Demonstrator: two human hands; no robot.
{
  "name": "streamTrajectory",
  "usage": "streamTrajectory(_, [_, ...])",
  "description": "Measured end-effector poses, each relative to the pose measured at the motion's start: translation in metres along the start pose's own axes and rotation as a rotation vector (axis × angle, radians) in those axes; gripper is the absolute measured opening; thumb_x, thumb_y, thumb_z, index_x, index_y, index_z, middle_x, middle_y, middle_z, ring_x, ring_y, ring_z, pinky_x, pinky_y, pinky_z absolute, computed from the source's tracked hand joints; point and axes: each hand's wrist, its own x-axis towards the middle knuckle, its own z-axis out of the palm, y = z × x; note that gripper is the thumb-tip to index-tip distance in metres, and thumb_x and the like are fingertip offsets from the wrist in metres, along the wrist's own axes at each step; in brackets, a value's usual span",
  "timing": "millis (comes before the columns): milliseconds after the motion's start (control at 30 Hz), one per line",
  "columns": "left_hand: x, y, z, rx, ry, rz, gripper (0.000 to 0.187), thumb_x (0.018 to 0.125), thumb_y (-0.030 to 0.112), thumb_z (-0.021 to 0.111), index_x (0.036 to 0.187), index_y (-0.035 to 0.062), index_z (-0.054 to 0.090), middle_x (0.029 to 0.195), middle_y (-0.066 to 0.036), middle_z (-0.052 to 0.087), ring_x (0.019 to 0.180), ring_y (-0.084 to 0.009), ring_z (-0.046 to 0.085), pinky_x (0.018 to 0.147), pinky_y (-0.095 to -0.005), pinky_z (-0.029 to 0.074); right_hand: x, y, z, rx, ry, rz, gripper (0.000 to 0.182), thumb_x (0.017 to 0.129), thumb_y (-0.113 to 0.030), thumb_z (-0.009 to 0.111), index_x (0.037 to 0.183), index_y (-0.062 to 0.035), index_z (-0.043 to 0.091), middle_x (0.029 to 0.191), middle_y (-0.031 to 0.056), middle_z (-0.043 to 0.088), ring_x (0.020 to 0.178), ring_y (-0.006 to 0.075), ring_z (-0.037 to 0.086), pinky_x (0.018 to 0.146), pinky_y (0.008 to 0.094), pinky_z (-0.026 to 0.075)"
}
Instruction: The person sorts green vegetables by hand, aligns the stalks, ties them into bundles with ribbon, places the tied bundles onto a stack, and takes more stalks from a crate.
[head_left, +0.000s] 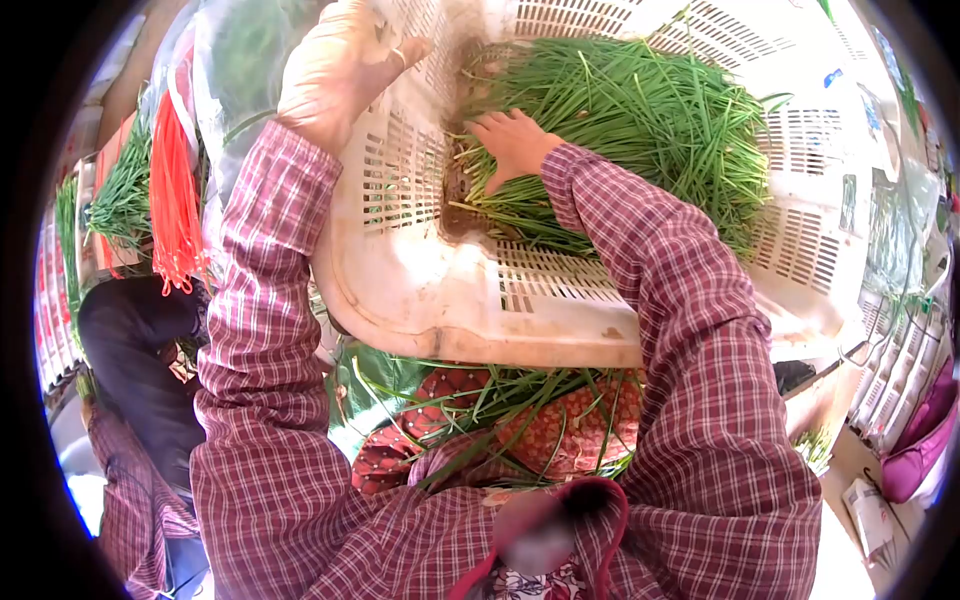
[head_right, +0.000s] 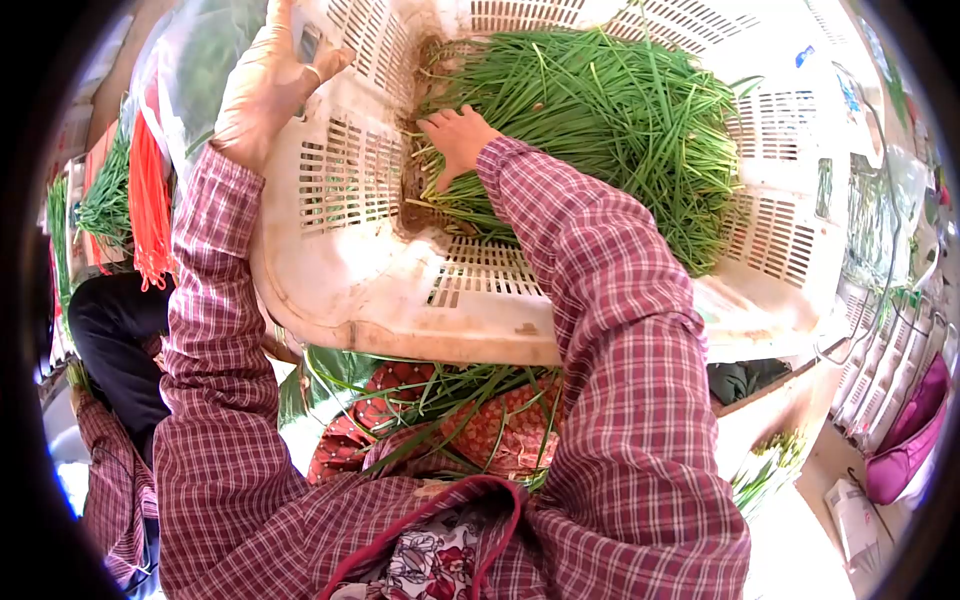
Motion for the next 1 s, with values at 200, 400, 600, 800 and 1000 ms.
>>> streamTrajectory(200, [-0.003, 0.065, -0.051, 0.139, -0.095, -0.184, 0.104, 0.074, 0.029, 0.078, 0.146, -0.0088, 0.013, 0.136, -0.027, 0.044, 0.123, -0.0326, 0.049, 0.102, -0.0361, 0.040, 0.015, -0.010, 0.039, 0.045, 0.046, 0.034, 0.121, 0.061, -0.082, 0.061, 0.148, -0.0040, 0.025, 0.141, 0.0183, 0.041, 0.129, 0.0329, 0.040, 0.103, 0.0512, 0.031])
streamTrajectory(400, [-0.005, 0.062, -0.046, 0.165, -0.044, -0.131, 0.106, 0.072, 0.026, 0.080, 0.146, -0.0084, 0.012, 0.132, -0.028, 0.045, 0.116, -0.0339, 0.053, 0.097, -0.0349, 0.043, -0.031, -0.056, 0.060, -0.145, 0.053, 0.062, 0.118, 0.061, -0.069, 0.075, 0.149, -0.0093, 0.024, 0.135, 0.0205, 0.044, 0.124, 0.0374, 0.042, 0.104, 0.0564, 0.028])
streamTrajectory(600, [-0.010, 0.059, -0.044, 0.224, 0.022, -0.007, 0.108, 0.072, 0.030, 0.080, 0.147, -0.0070, 0.011, 0.128, -0.025, 0.048, 0.112, -0.0324, 0.053, 0.097, -0.0337, 0.043, -0.015, -0.046, 0.063, -0.106, 0.023, 0.005, 0.099, 0.062, -0.060, 0.079, 0.139, -0.0108, 0.041, 0.105, 0.0122, 0.059, 0.106, 0.0290, 0.054, 0.093, 0.0427, 0.042])
streamTrajectory(800, [0.001, 0.036, -0.024, -0.626, 0.027, -0.255, 0.107, 0.073, 0.033, 0.079, 0.147, -0.0075, 0.013, 0.130, -0.026, 0.047, 0.115, -0.0335, 0.052, 0.098, -0.0349, 0.043, 0.008, -0.003, 0.053, 0.258, -0.134, -0.011, 0.070, 0.066, -0.056, 0.075, 0.121, -0.0155, 0.061, 0.091, 0.0080, 0.067, 0.080, 0.0244, 0.064, 0.066, 0.0367, 0.051])
streamTrajectory(1000, [-0.006, 0.048, -0.038, 0.338, 0.094, 0.059, 0.105, 0.073, 0.033, 0.079, 0.145, -0.0092, 0.016, 0.132, -0.028, 0.045, 0.119, -0.0344, 0.050, 0.101, -0.0354, 0.041, 0.004, 0.026, 0.049, 0.419, 0.054, 0.056, 0.082, 0.064, -0.064, 0.068, 0.131, -0.0199, 0.058, 0.089, 0.0096, 0.069, 0.078, 0.0271, 0.065, 0.066, 0.0406, 0.052])
